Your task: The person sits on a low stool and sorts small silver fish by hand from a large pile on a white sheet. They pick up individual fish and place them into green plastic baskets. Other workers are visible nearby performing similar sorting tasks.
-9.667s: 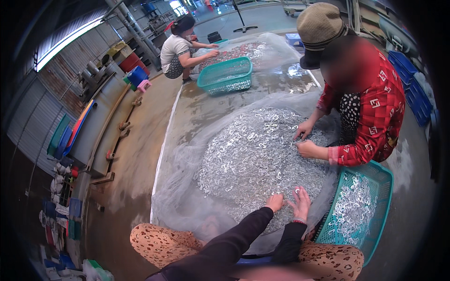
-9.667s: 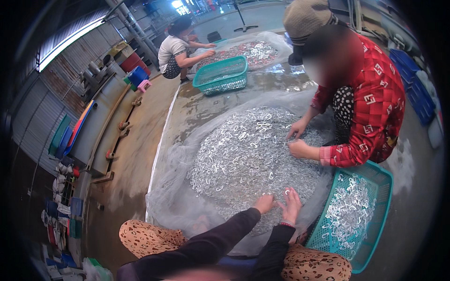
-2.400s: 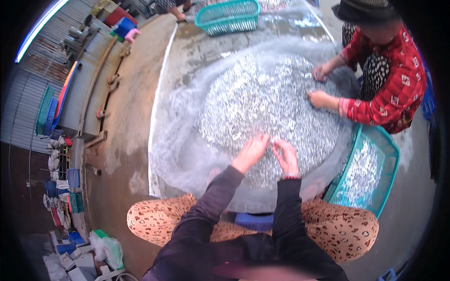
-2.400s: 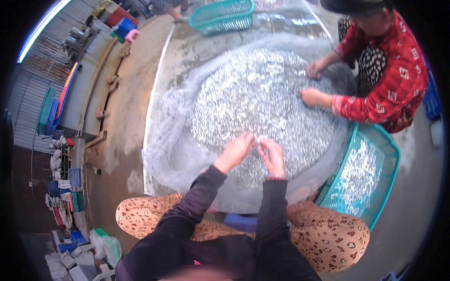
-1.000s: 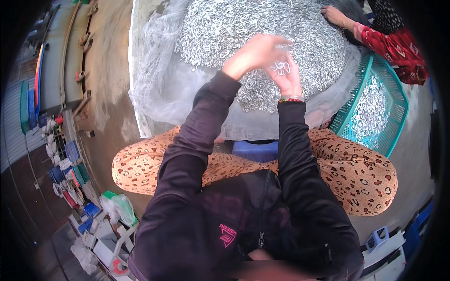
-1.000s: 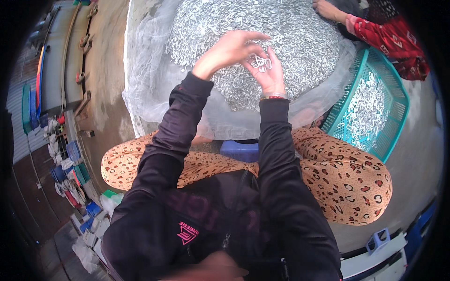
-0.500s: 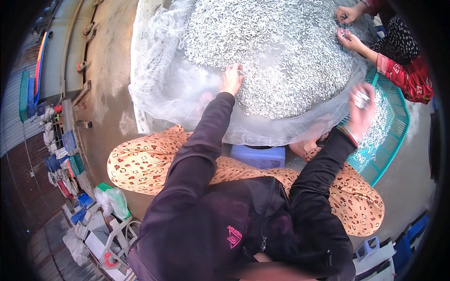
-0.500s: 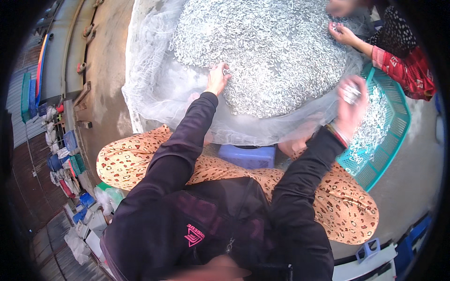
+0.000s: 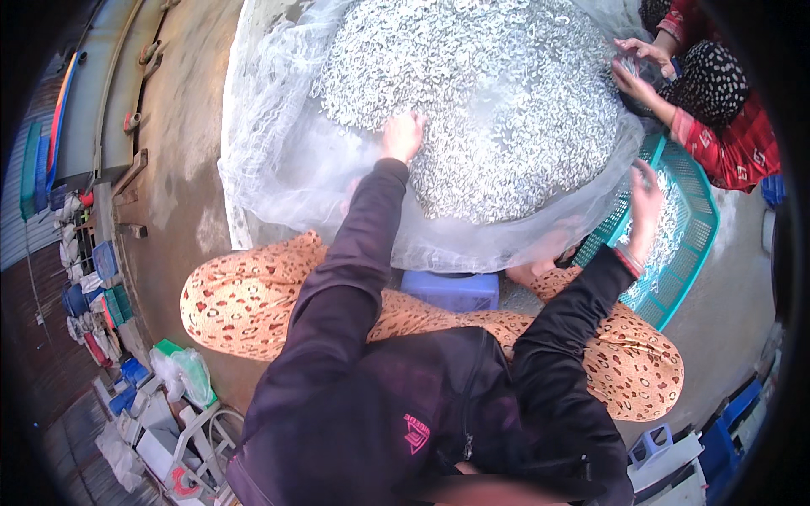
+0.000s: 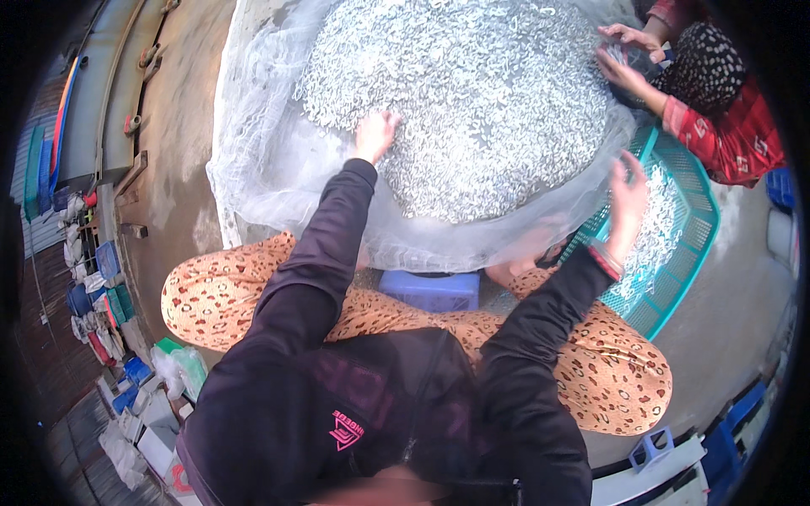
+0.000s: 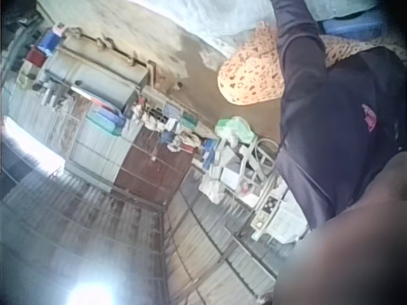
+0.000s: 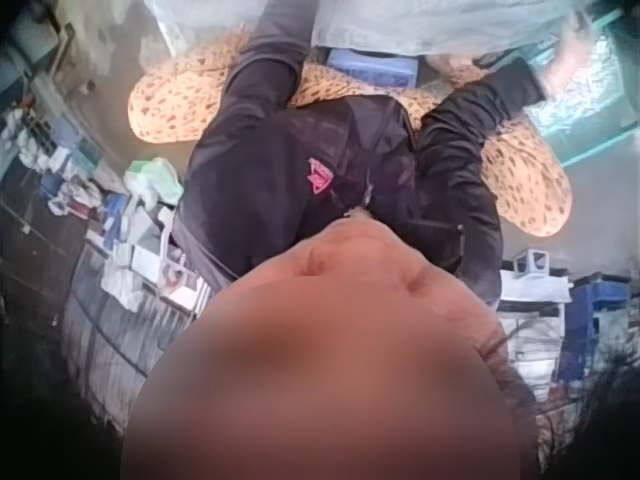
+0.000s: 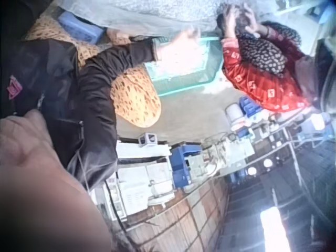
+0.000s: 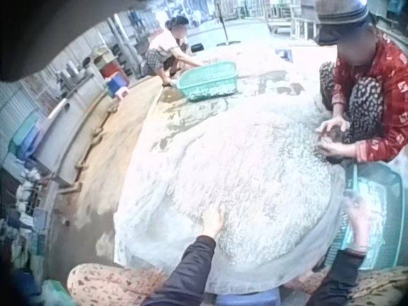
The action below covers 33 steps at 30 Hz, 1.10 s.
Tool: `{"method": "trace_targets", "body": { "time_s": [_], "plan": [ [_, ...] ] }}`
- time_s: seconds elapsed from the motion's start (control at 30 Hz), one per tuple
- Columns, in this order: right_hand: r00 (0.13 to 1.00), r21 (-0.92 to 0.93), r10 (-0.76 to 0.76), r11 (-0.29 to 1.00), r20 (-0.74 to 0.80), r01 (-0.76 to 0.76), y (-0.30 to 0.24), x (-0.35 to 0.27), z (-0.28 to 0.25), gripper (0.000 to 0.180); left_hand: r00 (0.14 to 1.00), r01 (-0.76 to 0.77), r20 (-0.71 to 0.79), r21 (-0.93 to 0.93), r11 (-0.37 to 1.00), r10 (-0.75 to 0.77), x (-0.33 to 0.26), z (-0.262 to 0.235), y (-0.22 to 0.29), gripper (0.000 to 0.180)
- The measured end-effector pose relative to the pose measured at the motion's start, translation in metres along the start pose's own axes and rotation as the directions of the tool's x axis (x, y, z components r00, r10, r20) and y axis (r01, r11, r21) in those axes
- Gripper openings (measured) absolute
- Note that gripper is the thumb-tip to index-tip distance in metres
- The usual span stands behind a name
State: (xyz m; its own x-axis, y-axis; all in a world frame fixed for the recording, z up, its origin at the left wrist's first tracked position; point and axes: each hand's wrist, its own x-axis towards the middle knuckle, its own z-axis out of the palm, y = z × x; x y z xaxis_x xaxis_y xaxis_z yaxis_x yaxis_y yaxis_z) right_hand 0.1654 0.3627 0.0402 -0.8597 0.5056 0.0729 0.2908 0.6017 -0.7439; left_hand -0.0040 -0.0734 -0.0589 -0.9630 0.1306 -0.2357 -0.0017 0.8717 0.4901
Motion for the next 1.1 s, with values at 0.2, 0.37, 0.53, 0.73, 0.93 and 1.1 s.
{"method": "trace_targets", "body": {
  "time_s": [0.2,0.37,0.53,0.73,0.93,1.1],
  "plan": [
    [0.81,-0.195,0.127,0.981,0.572,-0.017,-0.079,0.023,0.211,0.059,0.971,-0.218,-0.053,0.184,0.958,0.231,-0.014,0.035,0.008,0.02],
    [0.893,-0.427,0.164,0.903,0.419,0.035,-0.101,-0.014,0.294,0.067,0.961,0.278,0.273,-0.943,0.181,-0.051,-0.03,-0.022,0.009,0.017],
    [0.87,-0.443,0.077,0.88,0.487,0.17,-0.114,-0.041,0.34,0.03,0.948,0.261,0.171,-0.901,-0.347,0.268,-0.022,-0.068,-0.009,0.009],
    [0.593,-0.077,-0.02,0.987,0.805,0.139,-0.11,-0.044,0.333,0.04,0.894,0.434,0.335,-0.811,-0.392,0.298,-0.002,-0.056,-0.038,0.025],
    [0.736,0.093,-0.015,0.994,0.677,-0.065,-0.113,-0.043,0.288,0.046,0.955,0.228,-0.14,-0.214,0.95,-0.261,0.005,-0.012,-0.046,0.044],
    [0.862,0.51,0.073,0.78,0.502,-0.363,-0.115,-0.043,0.27,0.04,0.999,0.036,0.019,0.109,0.993,-0.038,-0.011,0.035,-0.011,0.033]
  ]
}}
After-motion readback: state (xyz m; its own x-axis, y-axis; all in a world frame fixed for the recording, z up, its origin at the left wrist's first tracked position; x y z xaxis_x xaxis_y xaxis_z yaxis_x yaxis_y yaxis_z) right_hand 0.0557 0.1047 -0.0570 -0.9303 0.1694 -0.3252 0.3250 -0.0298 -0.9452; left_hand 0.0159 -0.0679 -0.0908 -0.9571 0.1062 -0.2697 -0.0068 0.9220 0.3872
